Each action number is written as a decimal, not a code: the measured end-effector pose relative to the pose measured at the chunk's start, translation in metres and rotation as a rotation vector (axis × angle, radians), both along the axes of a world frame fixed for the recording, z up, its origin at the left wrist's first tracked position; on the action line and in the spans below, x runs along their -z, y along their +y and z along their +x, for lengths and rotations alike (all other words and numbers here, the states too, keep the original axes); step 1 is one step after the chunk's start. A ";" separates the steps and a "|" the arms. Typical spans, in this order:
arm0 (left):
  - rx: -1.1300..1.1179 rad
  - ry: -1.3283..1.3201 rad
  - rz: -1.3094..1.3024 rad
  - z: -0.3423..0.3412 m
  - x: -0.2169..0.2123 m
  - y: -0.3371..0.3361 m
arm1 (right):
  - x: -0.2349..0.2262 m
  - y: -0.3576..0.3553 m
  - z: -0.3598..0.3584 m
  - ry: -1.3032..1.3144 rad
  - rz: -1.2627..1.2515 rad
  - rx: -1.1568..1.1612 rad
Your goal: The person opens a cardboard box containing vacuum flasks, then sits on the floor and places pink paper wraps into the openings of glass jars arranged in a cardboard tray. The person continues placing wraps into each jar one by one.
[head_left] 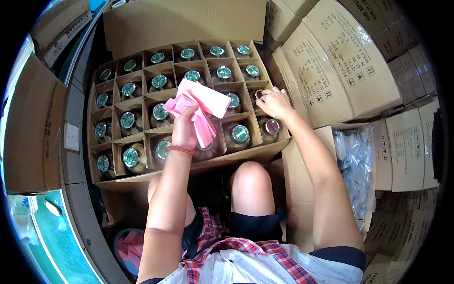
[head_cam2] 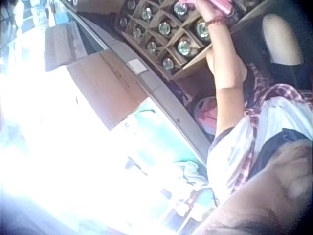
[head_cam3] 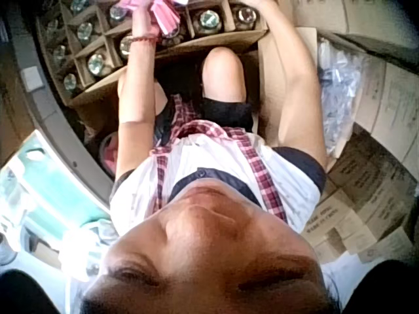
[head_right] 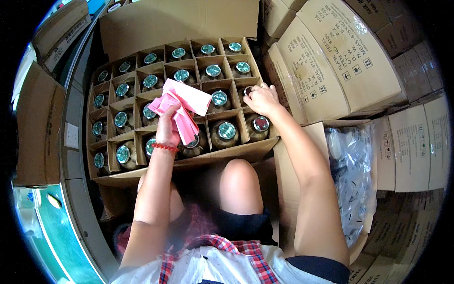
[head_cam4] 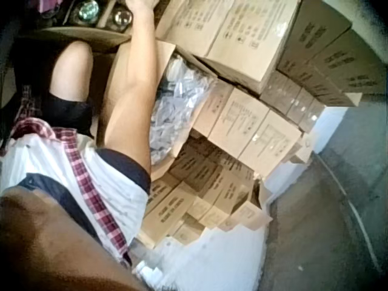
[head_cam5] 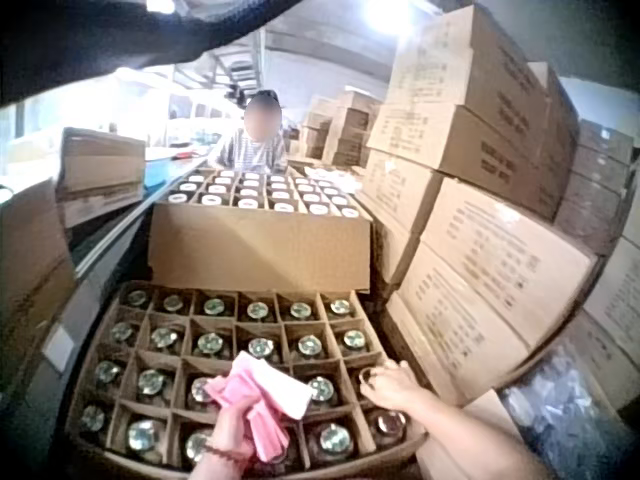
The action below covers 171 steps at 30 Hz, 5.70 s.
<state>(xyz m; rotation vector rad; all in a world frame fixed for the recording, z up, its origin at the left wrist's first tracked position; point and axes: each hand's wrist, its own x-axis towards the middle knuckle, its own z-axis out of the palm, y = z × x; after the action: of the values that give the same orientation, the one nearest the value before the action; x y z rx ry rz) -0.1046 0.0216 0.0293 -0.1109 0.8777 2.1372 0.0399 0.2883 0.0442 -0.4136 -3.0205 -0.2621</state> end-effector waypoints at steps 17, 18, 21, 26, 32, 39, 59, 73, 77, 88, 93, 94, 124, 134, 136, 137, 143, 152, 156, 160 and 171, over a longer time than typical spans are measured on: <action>-0.061 0.016 -0.077 -0.005 0.017 0.006 | -0.036 -0.104 -0.054 0.270 -1.103 0.020; -0.069 0.008 -0.082 -0.006 0.017 0.005 | -0.038 -0.106 -0.054 0.264 -1.109 0.036; -0.087 0.011 -0.055 -0.007 0.011 0.002 | -0.053 -0.107 -0.055 0.225 -1.249 0.137; -0.036 -0.003 0.008 0.001 -0.004 0.005 | -0.047 -0.110 -0.053 0.094 -1.048 -0.026; -0.096 0.037 0.015 -0.003 -0.012 -0.002 | -0.062 -0.119 -0.056 0.182 -1.057 0.058; -0.172 -0.057 0.041 -0.011 -0.008 -0.007 | -0.070 -0.114 -0.056 0.357 -1.232 0.092; -0.232 -0.116 -0.010 -0.022 0.001 -0.006 | -0.025 0.032 -0.060 0.298 0.084 -0.089; -0.194 -0.093 -0.012 -0.021 0.003 -0.005 | -0.012 0.035 -0.061 0.260 -0.249 0.159; -0.205 -0.090 -0.024 -0.023 -0.001 -0.005 | -0.031 0.055 -0.082 0.019 0.058 0.138; -0.189 -0.104 0.001 -0.026 -0.006 -0.005 | 0.002 0.072 -0.128 -0.055 -0.168 0.240; -0.210 -0.055 0.002 -0.029 0.001 -0.008 | -0.003 0.084 -0.112 0.193 -0.215 0.161; -0.210 -0.046 -0.004 -0.028 0.002 -0.008 | -0.002 0.085 -0.107 0.170 -0.233 0.241; -0.394 -0.075 0.021 -0.040 0.006 -0.018 | -0.036 -0.129 -0.102 0.387 -1.301 0.020; -0.316 -0.147 0.118 -0.042 0.008 -0.019 | -0.062 -0.095 -0.105 0.367 -1.527 0.071; -0.312 -0.159 0.089 -0.042 0.009 -0.020 | -0.057 -0.078 -0.104 0.399 -1.460 0.091; -0.312 -0.144 0.071 -0.039 0.004 -0.024 | -0.055 -0.065 -0.104 0.414 -1.467 0.107; -0.312 -0.112 0.063 -0.041 0.004 -0.018 | -0.057 0.045 -0.119 0.463 -1.259 0.430; -0.301 -0.140 -0.032 -0.043 0.001 -0.013 | -0.039 0.113 -0.182 -0.016 -0.564 0.352; -0.314 -0.126 -0.049 -0.042 0.007 -0.011 | -0.034 0.108 -0.216 -0.186 -0.334 0.326; -0.316 -0.139 -0.065 -0.042 0.004 -0.009 | 0.000 0.106 -0.233 -0.216 -0.006 0.360; -0.331 -0.125 -0.044 -0.044 -0.003 -0.009 | 0.047 0.158 -0.195 -0.123 -0.162 0.397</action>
<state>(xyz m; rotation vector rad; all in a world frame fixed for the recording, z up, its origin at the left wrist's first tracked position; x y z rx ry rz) -0.1484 0.0125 0.0323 -0.4340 0.8804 2.3847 -0.1553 0.4458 -0.0028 -1.0496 -3.0621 -0.0666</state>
